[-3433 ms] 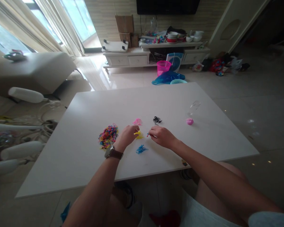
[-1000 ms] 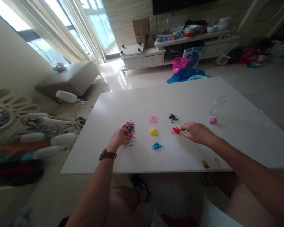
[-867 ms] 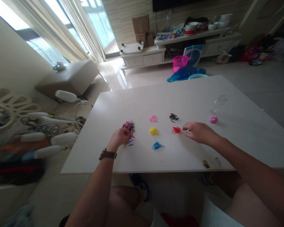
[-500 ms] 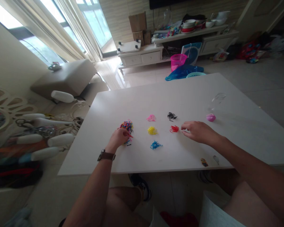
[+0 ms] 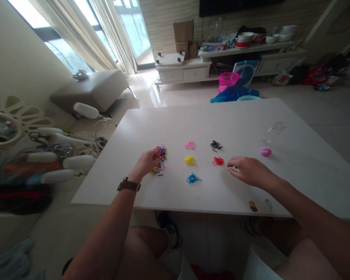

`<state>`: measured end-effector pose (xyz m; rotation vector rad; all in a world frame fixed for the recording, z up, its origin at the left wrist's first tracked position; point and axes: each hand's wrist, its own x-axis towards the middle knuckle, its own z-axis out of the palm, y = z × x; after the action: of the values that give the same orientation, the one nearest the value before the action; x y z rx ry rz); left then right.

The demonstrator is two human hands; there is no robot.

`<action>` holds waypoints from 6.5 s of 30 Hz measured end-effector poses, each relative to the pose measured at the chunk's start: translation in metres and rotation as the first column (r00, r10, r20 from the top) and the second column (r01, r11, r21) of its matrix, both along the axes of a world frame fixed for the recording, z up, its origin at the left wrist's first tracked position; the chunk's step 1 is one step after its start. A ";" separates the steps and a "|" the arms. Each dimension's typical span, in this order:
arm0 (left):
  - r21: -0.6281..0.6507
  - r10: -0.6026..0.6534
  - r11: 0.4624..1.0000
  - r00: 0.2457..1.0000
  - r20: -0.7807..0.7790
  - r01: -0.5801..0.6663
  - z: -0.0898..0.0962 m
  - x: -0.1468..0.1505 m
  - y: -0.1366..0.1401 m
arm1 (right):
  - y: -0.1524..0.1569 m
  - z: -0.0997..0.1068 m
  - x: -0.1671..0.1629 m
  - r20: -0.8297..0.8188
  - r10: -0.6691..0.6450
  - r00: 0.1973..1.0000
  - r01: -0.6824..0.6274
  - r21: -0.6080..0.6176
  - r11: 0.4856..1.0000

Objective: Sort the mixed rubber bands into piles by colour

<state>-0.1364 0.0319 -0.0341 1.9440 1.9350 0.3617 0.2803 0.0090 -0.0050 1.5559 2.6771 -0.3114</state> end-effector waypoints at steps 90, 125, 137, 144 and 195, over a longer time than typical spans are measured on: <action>-0.339 0.355 0.868 0.022 0.934 0.364 0.008 0.157 -0.044 | -0.029 0.019 -0.063 -0.735 -0.106 0.670 0.009 -0.135 0.991; 0.089 0.105 0.991 0.994 0.001 -0.105 0.003 0.030 0.017 | -0.028 0.028 -0.048 -0.696 -0.162 0.699 0.131 -0.098 0.987; -0.132 0.002 0.898 0.297 0.955 0.420 0.024 0.151 -0.035 | -0.025 0.014 -0.059 -0.801 -0.409 0.437 0.075 -0.421 0.904; -0.094 -0.022 0.903 0.264 0.964 0.419 0.019 0.155 -0.031 | -0.023 0.017 -0.060 -0.803 -0.473 0.363 0.053 -0.489 0.871; -0.114 -0.028 0.930 0.376 0.926 0.350 0.007 0.150 0.001 | -0.019 0.015 -0.057 -0.840 -0.463 0.283 0.201 -0.421 0.885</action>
<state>0.0133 0.0330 -0.0268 1.2424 0.9063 0.8177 0.2229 -0.0098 0.0101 2.3225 2.5684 -2.0770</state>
